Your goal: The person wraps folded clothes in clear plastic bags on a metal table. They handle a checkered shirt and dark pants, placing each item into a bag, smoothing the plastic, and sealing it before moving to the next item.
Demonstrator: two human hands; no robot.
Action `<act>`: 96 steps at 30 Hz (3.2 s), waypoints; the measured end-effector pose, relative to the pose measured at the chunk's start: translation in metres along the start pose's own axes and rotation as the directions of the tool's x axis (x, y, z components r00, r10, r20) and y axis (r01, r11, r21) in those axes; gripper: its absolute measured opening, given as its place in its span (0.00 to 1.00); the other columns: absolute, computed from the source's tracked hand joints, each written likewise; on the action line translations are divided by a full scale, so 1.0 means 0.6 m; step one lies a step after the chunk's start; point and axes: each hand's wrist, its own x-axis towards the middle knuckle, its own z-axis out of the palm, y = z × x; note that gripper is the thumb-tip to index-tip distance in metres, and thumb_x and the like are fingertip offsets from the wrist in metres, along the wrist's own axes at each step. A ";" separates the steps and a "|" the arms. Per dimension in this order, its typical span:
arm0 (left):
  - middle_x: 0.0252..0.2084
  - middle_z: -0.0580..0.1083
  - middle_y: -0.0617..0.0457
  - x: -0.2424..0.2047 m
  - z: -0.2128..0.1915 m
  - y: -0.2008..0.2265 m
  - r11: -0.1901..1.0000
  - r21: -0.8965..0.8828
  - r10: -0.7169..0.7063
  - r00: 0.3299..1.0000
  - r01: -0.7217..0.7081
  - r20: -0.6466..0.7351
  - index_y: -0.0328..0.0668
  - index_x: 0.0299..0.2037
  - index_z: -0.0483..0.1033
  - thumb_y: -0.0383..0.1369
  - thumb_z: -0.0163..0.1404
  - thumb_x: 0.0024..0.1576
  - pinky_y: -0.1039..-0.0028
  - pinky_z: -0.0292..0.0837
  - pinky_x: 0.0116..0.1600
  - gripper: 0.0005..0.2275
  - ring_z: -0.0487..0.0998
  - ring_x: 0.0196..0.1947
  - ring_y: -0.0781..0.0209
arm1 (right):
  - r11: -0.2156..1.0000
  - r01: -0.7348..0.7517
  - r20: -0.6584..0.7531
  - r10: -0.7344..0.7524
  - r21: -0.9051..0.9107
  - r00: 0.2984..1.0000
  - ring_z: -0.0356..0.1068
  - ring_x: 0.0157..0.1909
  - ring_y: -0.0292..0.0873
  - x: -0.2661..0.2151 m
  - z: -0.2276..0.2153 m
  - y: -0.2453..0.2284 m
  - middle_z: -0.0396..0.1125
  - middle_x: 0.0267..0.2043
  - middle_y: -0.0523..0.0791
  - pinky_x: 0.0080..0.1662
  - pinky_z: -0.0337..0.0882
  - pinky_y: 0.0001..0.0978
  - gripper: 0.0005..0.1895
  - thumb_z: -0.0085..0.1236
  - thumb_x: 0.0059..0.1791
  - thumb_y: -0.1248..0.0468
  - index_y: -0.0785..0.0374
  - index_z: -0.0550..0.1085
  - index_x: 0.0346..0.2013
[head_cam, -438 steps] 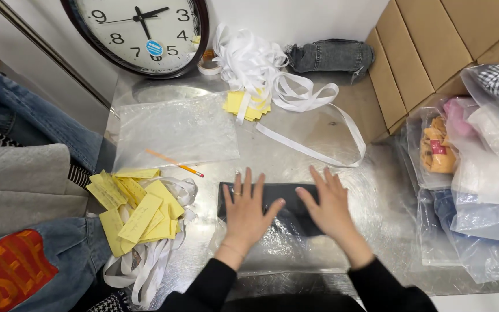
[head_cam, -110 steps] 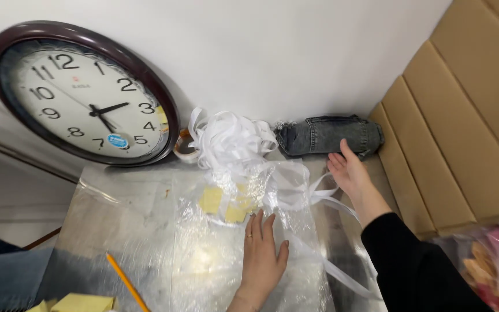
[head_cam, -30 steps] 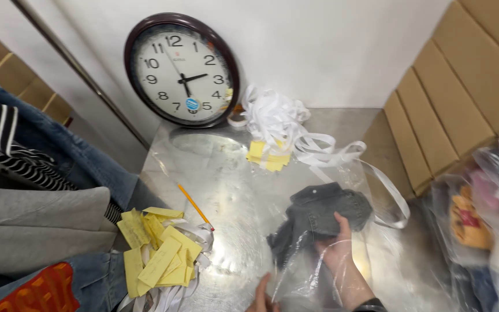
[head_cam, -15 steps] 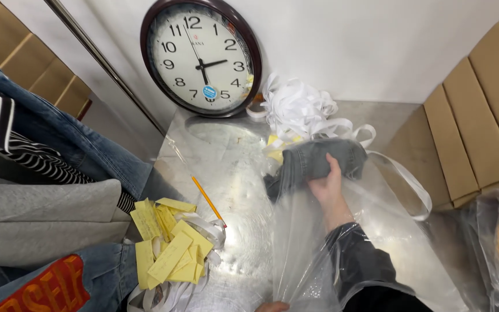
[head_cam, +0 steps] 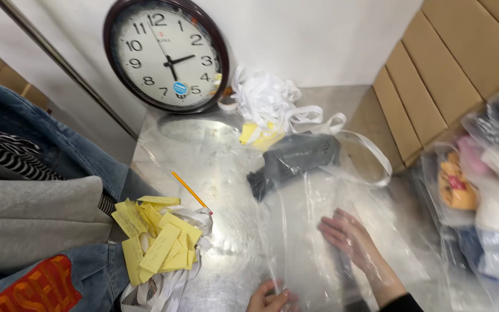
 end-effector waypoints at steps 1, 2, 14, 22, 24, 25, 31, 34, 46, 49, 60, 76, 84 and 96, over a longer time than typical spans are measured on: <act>0.42 0.87 0.25 0.029 -0.014 -0.006 0.989 0.115 -0.108 0.975 0.087 0.193 0.27 0.60 0.78 0.17 0.62 0.54 0.61 0.85 0.45 0.21 0.88 0.35 0.37 | 0.998 -0.010 0.001 0.010 0.056 1.000 0.64 0.68 0.67 -0.020 -0.023 0.017 0.60 0.71 0.67 0.69 0.64 0.54 0.37 0.47 0.51 0.67 0.60 0.54 0.77; 0.46 0.86 0.29 0.060 -0.027 -0.013 0.958 0.243 -0.233 0.902 0.150 0.364 0.19 0.53 0.81 0.18 0.61 0.57 0.63 0.88 0.50 0.14 0.89 0.41 0.43 | 0.994 -0.019 0.003 0.019 0.111 1.000 0.63 0.66 0.71 -0.039 -0.047 0.034 0.60 0.70 0.70 0.69 0.62 0.56 0.35 0.44 0.52 0.68 0.59 0.54 0.75; 0.45 0.87 0.47 0.052 -0.075 0.018 0.766 0.641 -0.219 0.919 -0.046 0.328 0.35 0.52 0.83 0.28 0.61 0.59 0.74 0.86 0.39 0.13 0.88 0.45 0.60 | 0.931 0.194 -0.368 -0.071 0.309 0.927 0.68 0.60 0.64 -0.091 -0.270 0.176 0.65 0.58 0.66 0.65 0.69 0.54 0.27 0.42 0.56 0.72 0.57 0.57 0.71; 0.41 0.86 0.40 0.031 -0.089 0.026 0.752 0.660 -0.344 0.856 0.005 0.386 0.33 0.46 0.81 0.31 0.60 0.61 0.74 0.85 0.42 0.09 0.90 0.41 0.54 | 0.912 -0.362 0.139 0.390 -0.193 0.910 0.78 0.54 0.56 -0.159 -0.119 0.263 0.79 0.54 0.61 0.55 0.75 0.44 0.27 0.55 0.51 0.51 0.71 0.79 0.54; 0.36 0.85 0.41 0.035 -0.098 0.027 0.777 0.629 -0.348 0.849 0.024 0.398 0.33 0.46 0.84 0.30 0.61 0.60 0.73 0.85 0.46 0.09 0.89 0.42 0.54 | 0.908 -0.400 0.334 0.418 -0.124 0.845 0.75 0.66 0.54 -0.132 -0.097 0.301 0.77 0.63 0.59 0.65 0.71 0.42 0.26 0.56 0.52 0.54 0.65 0.76 0.61; 0.37 0.85 0.39 0.043 -0.106 0.026 0.787 0.617 -0.329 0.852 0.010 0.407 0.31 0.48 0.84 0.28 0.61 0.59 0.72 0.85 0.44 0.10 0.89 0.42 0.52 | 0.914 -0.400 0.295 0.365 0.064 0.883 0.75 0.60 0.57 -0.103 -0.098 0.320 0.76 0.58 0.61 0.63 0.73 0.46 0.22 0.58 0.51 0.60 0.71 0.77 0.56; 0.43 0.87 0.33 0.072 -0.175 0.072 0.791 0.612 -0.264 0.914 0.023 0.307 0.28 0.46 0.84 0.24 0.62 0.57 0.66 0.86 0.46 0.09 0.89 0.40 0.46 | 0.916 -0.176 0.101 0.149 0.361 0.984 0.68 0.57 0.61 -0.012 -0.270 0.260 0.66 0.66 0.60 0.63 0.68 0.54 0.18 0.51 0.52 0.70 0.75 0.69 0.56; 0.46 0.88 0.36 0.061 -0.195 0.109 0.752 0.659 -0.244 0.931 0.004 0.272 0.30 0.51 0.85 0.21 0.59 0.59 0.67 0.87 0.47 0.11 0.90 0.42 0.46 | 0.993 -0.014 -0.187 0.037 0.121 0.982 0.71 0.49 0.59 -0.033 -0.335 0.203 0.70 0.60 0.60 0.56 0.73 0.44 0.21 0.54 0.53 0.71 0.79 0.73 0.60; 0.48 0.75 0.61 0.206 -0.157 0.157 -0.247 0.752 0.423 0.631 -0.611 0.651 0.62 0.46 0.75 0.40 0.66 0.45 0.72 0.82 0.44 0.19 0.78 0.46 0.63 | -0.375 0.552 0.613 -0.712 -0.745 0.343 0.66 0.69 0.50 0.142 -0.354 0.105 0.61 0.72 0.47 0.61 0.72 0.43 0.37 0.64 0.46 0.53 0.45 0.65 0.70; 0.74 0.54 0.48 0.192 -0.090 0.193 -0.764 0.456 0.425 0.174 -0.457 0.888 0.56 0.69 0.52 0.51 0.60 0.50 0.57 0.62 0.64 0.39 0.60 0.71 0.52 | -0.757 0.470 0.871 -0.488 -0.454 0.057 0.55 0.76 0.56 0.169 -0.305 0.052 0.51 0.78 0.52 0.71 0.58 0.53 0.39 0.58 0.49 0.51 0.45 0.57 0.74; 0.82 0.39 0.60 0.109 -0.020 0.270 -0.656 0.375 -0.202 0.631 -0.655 0.749 0.65 0.77 0.51 0.17 0.41 0.59 0.51 0.44 0.75 0.36 0.41 0.80 0.62 | -0.598 0.783 0.961 0.078 -0.170 0.267 0.45 0.80 0.49 0.168 -0.269 0.034 0.48 0.80 0.49 0.73 0.45 0.50 0.37 0.51 0.51 0.70 0.58 0.57 0.76; 0.22 0.79 0.54 0.046 -0.038 0.221 0.212 0.902 0.252 0.912 -0.377 0.323 0.49 0.28 0.75 0.53 0.41 0.65 0.71 0.69 0.43 0.22 0.79 0.28 0.60 | 0.902 0.228 -0.053 -0.265 -0.368 0.963 0.56 0.16 0.41 0.055 -0.303 0.176 0.60 0.16 0.46 0.21 0.55 0.31 0.21 0.57 0.58 0.55 0.65 0.71 0.25; 0.34 0.83 0.41 0.000 0.004 0.200 0.204 0.950 0.453 0.883 -0.235 0.121 0.52 0.36 0.73 0.56 0.32 0.66 0.57 0.70 0.49 0.22 0.81 0.42 0.36 | 0.627 0.124 -0.314 -0.540 -0.769 0.781 0.59 0.21 0.42 0.000 -0.209 0.157 0.61 0.15 0.41 0.31 0.56 0.38 0.21 0.48 0.58 0.46 0.55 0.72 0.30; 0.82 0.43 0.46 0.061 0.110 0.082 -0.632 0.577 0.587 0.167 -0.517 0.792 0.69 0.77 0.54 0.63 0.33 0.65 0.33 0.35 0.70 0.31 0.42 0.78 0.39 | -0.303 0.353 0.441 -0.789 -0.885 0.429 0.39 0.81 0.57 0.042 -0.091 0.178 0.51 0.78 0.43 0.72 0.29 0.71 0.30 0.38 0.54 0.34 0.27 0.63 0.72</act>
